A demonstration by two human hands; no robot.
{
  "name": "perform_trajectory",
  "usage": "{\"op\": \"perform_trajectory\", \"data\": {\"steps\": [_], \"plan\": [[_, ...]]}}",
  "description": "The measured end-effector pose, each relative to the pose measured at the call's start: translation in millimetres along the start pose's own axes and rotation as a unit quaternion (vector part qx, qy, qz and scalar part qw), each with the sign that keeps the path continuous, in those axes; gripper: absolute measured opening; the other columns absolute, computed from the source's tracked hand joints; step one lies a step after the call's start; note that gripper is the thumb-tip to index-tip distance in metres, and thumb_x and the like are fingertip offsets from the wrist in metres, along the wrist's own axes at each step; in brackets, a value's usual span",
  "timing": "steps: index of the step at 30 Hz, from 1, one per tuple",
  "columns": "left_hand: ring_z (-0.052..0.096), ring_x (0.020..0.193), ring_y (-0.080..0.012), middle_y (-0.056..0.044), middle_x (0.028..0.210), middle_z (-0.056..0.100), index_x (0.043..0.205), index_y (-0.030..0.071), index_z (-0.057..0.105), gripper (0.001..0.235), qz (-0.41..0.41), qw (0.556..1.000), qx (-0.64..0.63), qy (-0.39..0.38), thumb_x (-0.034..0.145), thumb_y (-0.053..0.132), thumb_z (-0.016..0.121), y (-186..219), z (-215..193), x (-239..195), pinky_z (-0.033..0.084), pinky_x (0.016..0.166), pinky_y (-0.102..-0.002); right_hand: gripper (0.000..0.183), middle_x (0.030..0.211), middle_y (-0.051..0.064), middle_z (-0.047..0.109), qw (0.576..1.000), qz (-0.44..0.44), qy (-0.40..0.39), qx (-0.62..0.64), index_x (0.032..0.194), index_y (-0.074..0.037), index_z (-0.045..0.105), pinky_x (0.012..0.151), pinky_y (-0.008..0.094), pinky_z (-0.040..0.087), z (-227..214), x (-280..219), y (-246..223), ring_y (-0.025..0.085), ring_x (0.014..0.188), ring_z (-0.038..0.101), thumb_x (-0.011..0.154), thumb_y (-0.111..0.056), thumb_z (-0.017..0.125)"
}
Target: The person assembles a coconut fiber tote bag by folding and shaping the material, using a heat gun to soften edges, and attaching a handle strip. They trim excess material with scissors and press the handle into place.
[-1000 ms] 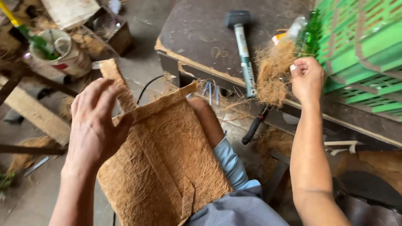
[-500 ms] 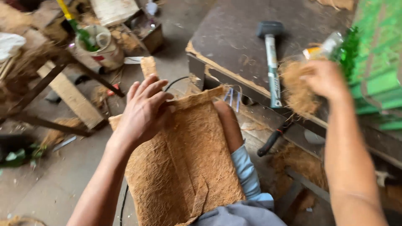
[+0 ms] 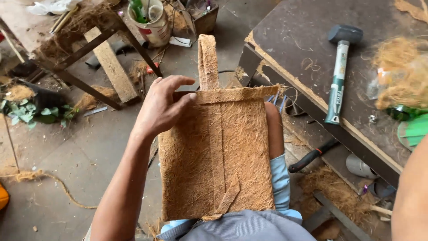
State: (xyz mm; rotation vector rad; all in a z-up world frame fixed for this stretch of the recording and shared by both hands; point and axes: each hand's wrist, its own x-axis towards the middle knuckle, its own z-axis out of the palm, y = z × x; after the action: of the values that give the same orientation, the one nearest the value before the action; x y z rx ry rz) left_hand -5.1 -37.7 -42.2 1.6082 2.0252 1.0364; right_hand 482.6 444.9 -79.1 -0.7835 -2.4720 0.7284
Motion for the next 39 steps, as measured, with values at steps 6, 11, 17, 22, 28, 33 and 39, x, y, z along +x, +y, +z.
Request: {"op": "perform_trajectory", "data": {"steps": [6, 11, 17, 22, 28, 33, 39], "plan": [[0.063, 0.117, -0.0330, -0.013, 0.114, 0.070, 0.123, 0.011, 0.067, 0.039, -0.038, 0.997, 0.017, -0.072, 0.101, 0.042, 0.055, 5.2, -5.3, 10.4, 0.019, 0.112, -0.065, 0.024, 0.113, 0.021, 0.070, 0.996, -0.025, -0.056, 0.067, 0.116, -0.002, 0.072, 0.100, 0.045, 0.047, 103.8, 13.5, -258.8, 0.034, 0.112, 0.066, 0.095, 0.007, 0.064], [0.069, 0.103, -0.0389, -0.020, 0.102, 0.073, 0.112, 0.005, 0.071, 0.032, -0.066, 0.989, -0.030, -0.129, 0.099, 0.030, 0.056, 36.2, -12.9, 20.9, 0.044, 0.099, -0.059, 0.023, 0.118, 0.025, 0.068, 0.973, -0.130, -0.151, 0.119, 0.117, 0.001, 0.069, 0.100, 0.051, 0.046, 183.6, 27.1, -333.5, 0.039, 0.114, 0.064, 0.099, -0.007, 0.058], [0.073, 0.092, -0.0328, -0.018, 0.094, 0.075, 0.108, 0.005, 0.074, 0.026, -0.115, 0.983, -0.054, -0.132, 0.091, 0.023, 0.064, 47.1, -24.6, 16.5, 0.054, 0.087, -0.047, 0.020, 0.107, 0.017, 0.069, 0.980, -0.100, -0.172, 0.007, 0.110, -0.002, 0.069, 0.088, 0.041, 0.054, 217.7, 27.2, -361.1, 0.030, 0.096, 0.069, 0.095, -0.015, 0.067], [0.073, 0.081, -0.0325, -0.018, 0.086, 0.073, 0.102, 0.002, 0.073, 0.020, -0.095, 0.990, -0.046, -0.094, 0.090, 0.017, 0.068, 34.8, -9.3, 13.1, 0.058, 0.079, -0.044, 0.009, 0.096, 0.010, 0.061, 0.985, -0.156, -0.045, -0.059, 0.093, -0.006, 0.067, 0.078, 0.038, 0.054, 229.7, 18.1, -357.3, 0.026, 0.087, 0.065, 0.095, -0.013, 0.072], [0.073, 0.078, -0.0287, -0.016, 0.083, 0.072, 0.097, 0.005, 0.073, 0.015, -0.110, 0.987, -0.043, -0.111, 0.089, 0.016, 0.065, 34.9, -6.8, 18.0, 0.059, 0.074, -0.039, 0.015, 0.088, 0.010, 0.062, 0.982, -0.134, -0.099, -0.090, 0.101, -0.008, 0.067, 0.082, 0.044, 0.051, 223.6, 16.7, -368.4, 0.026, 0.084, 0.066, 0.095, -0.021, 0.071], [0.072, 0.075, -0.0247, -0.014, 0.084, 0.073, 0.098, 0.006, 0.074, 0.018, -0.114, 0.982, -0.045, -0.142, 0.091, 0.017, 0.063, 44.5, -11.0, 26.0, 0.059, 0.074, -0.037, 0.018, 0.087, 0.006, 0.059, 0.985, -0.109, -0.104, -0.089, 0.103, -0.010, 0.067, 0.086, 0.045, 0.048, 218.6, 16.5, -371.0, 0.024, 0.086, 0.064, 0.092, -0.021, 0.074], [0.072, 0.074, -0.0248, -0.016, 0.083, 0.074, 0.097, 0.005, 0.074, 0.017, -0.099, 0.982, -0.049, -0.151, 0.094, 0.016, 0.062, 50.3, -13.9, 25.9, 0.059, 0.073, -0.035, 0.011, 0.082, 0.005, 0.058, 0.986, -0.074, -0.139, -0.048, 0.096, -0.011, 0.066, 0.083, 0.043, 0.046, 219.1, 20.1, -374.7, 0.024, 0.083, 0.063, 0.092, -0.019, 0.072]]}}
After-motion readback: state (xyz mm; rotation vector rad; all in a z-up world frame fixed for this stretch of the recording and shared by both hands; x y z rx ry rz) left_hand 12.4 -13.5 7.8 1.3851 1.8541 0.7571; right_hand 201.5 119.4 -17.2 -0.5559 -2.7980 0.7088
